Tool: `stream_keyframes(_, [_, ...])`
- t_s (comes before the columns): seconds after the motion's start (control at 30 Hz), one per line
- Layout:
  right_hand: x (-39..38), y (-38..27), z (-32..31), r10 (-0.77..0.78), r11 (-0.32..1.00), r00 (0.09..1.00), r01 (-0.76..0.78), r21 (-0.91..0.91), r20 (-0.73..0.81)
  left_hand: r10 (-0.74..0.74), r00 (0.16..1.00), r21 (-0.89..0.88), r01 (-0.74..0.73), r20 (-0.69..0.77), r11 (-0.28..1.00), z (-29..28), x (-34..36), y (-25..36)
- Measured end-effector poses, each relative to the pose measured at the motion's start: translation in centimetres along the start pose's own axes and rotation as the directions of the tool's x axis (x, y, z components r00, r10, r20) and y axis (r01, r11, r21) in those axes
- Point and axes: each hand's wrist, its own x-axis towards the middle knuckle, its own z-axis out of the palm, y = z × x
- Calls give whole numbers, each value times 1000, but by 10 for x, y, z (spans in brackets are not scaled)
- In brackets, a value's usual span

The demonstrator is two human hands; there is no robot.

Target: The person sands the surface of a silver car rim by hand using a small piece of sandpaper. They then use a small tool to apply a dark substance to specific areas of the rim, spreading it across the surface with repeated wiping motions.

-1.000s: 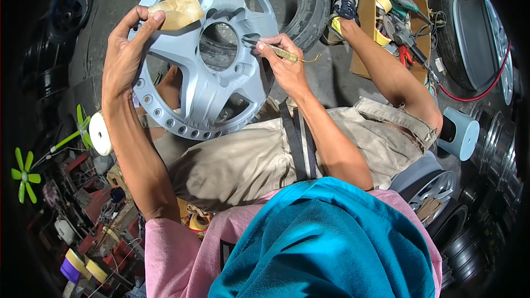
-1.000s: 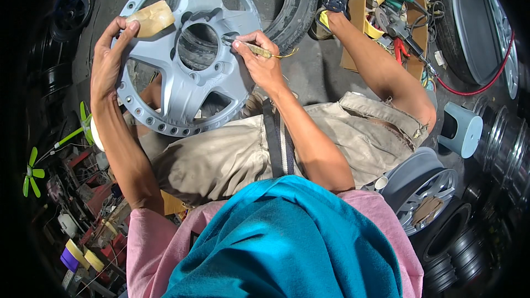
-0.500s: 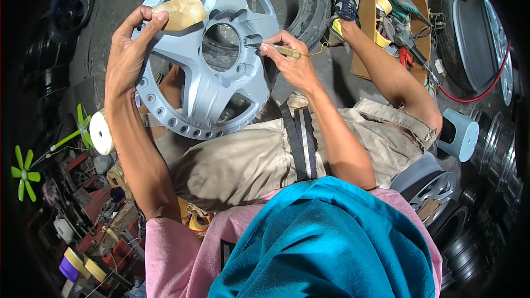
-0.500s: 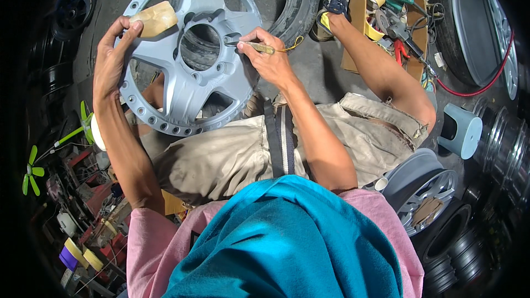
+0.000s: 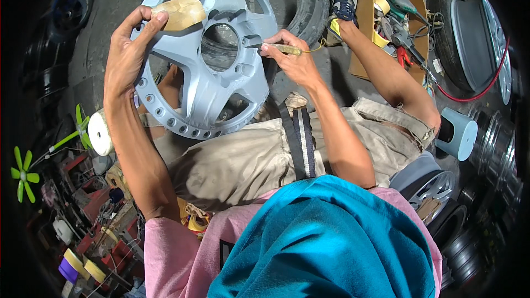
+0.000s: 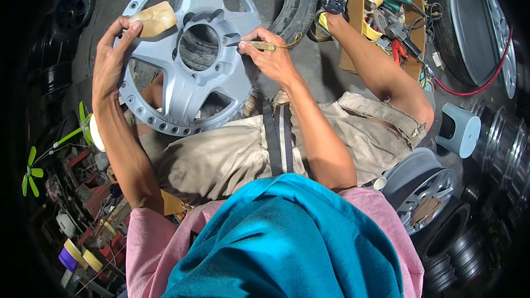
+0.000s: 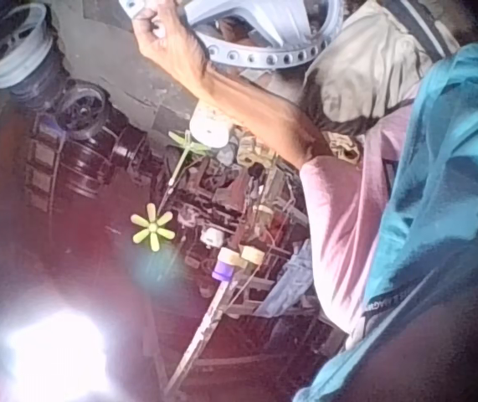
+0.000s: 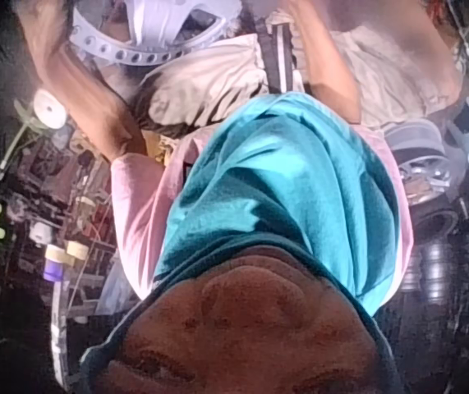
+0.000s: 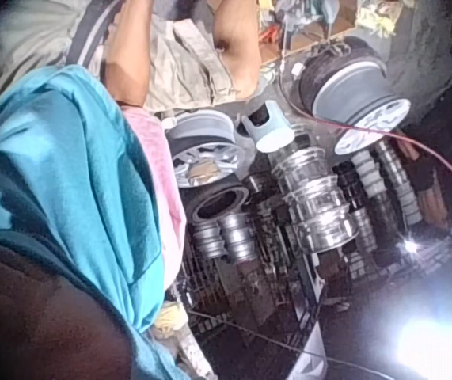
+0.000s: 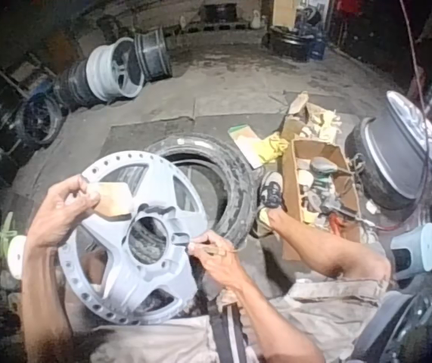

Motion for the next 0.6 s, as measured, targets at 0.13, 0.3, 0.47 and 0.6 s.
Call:
stream_keyframes(0.13, [-3,1,3,-80,991,996,75,-110,-44,35,999,33,-35,-7,999,-2,1,-3])
stream_keyframes(0.3, [-6,-11,11,-94,976,986,65,-207,-134,14,1000,10,-14,20,1000,1,0,3])
stream_keyframes(0.47, [-6,-7,20,-213,957,959,166,-237,-189,48,999,27,-48,20,998,2,1,2])
stream_keyframes(0.6, [-4,-8,21,-220,957,958,175,-232,-183,24,1000,16,-25,6,1000,1,0,1])
